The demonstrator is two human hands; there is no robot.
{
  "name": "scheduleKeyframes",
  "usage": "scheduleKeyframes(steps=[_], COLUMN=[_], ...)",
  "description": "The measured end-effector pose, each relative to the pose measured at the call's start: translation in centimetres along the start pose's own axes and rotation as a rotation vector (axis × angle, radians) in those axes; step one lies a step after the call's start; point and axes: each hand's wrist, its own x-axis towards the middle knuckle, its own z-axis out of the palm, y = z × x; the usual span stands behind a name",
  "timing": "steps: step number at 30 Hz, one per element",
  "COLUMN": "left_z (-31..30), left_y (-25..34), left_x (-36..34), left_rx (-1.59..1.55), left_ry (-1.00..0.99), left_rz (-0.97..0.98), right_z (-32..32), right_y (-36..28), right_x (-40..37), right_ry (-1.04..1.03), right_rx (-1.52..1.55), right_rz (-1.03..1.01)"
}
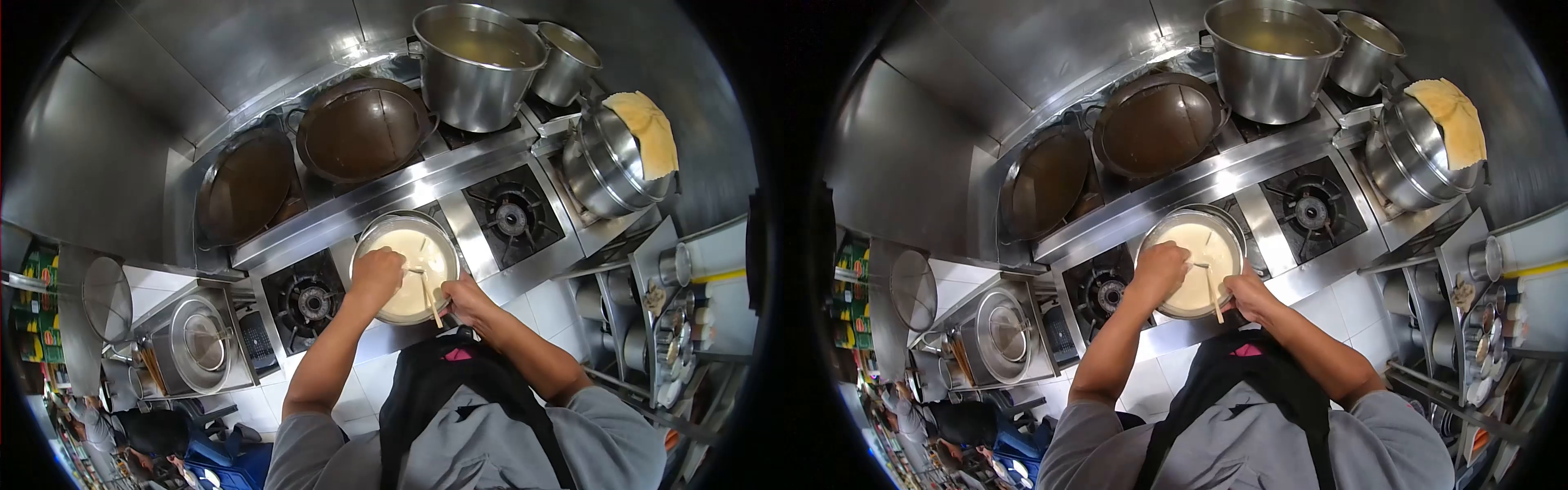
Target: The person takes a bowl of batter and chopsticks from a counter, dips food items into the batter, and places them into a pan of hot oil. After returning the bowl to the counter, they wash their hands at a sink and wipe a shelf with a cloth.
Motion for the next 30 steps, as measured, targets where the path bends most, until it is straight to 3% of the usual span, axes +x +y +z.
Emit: scheduleKeyframes(steps=[8,10,14,17,20,23,25,28,30], left_z=[-0.2,-0.3,1.0,1.6,-0.7,-6.3,-7.6,-2.8,-4.2], left_y=[-1.4,-1.8,-2.4,-4.0,-5.0,-3.9,-3.5,-5.6,-5.4], left_x=[3.4,4.0,5.4,7.1,7.9,7.0,6.7,8.3,8.4], left_rx=[0.039,0.100,0.085,0.013,-0.034,-0.125,-0.149,-0.020,-0.015], left_ry=[-0.046,0.094,0.090,-0.001,-0.093,-0.040,-0.010,-0.007,0.007], left_rz=[0.184,0.179,0.163,0.275,0.249,0.260,0.168,0.247,0.263], right_z=[0.2,-0.1,1.2,1.6,0.2,0.8,0.8,0.7,1.1], right_y=[0.5,1.1,-1.5,-2.6,-1.2,-2.5,-2.6,-2.6,-3.1], right_x=[1.9,2.9,2.1,2.3,4.3,3.9,4.4,5.5,5.7], right_ry=[0.021,0.038,0.049,0.047,0.071,0.049,0.043,-0.017,-0.045], right_rx=[0.110,0.159,0.140,0.118,0.119,0.163,0.193,0.212,0.220], right_rz=[-0.002,-0.090,-0.049,-0.062,-0.065,-0.078,-0.084,-0.044,-0.094])
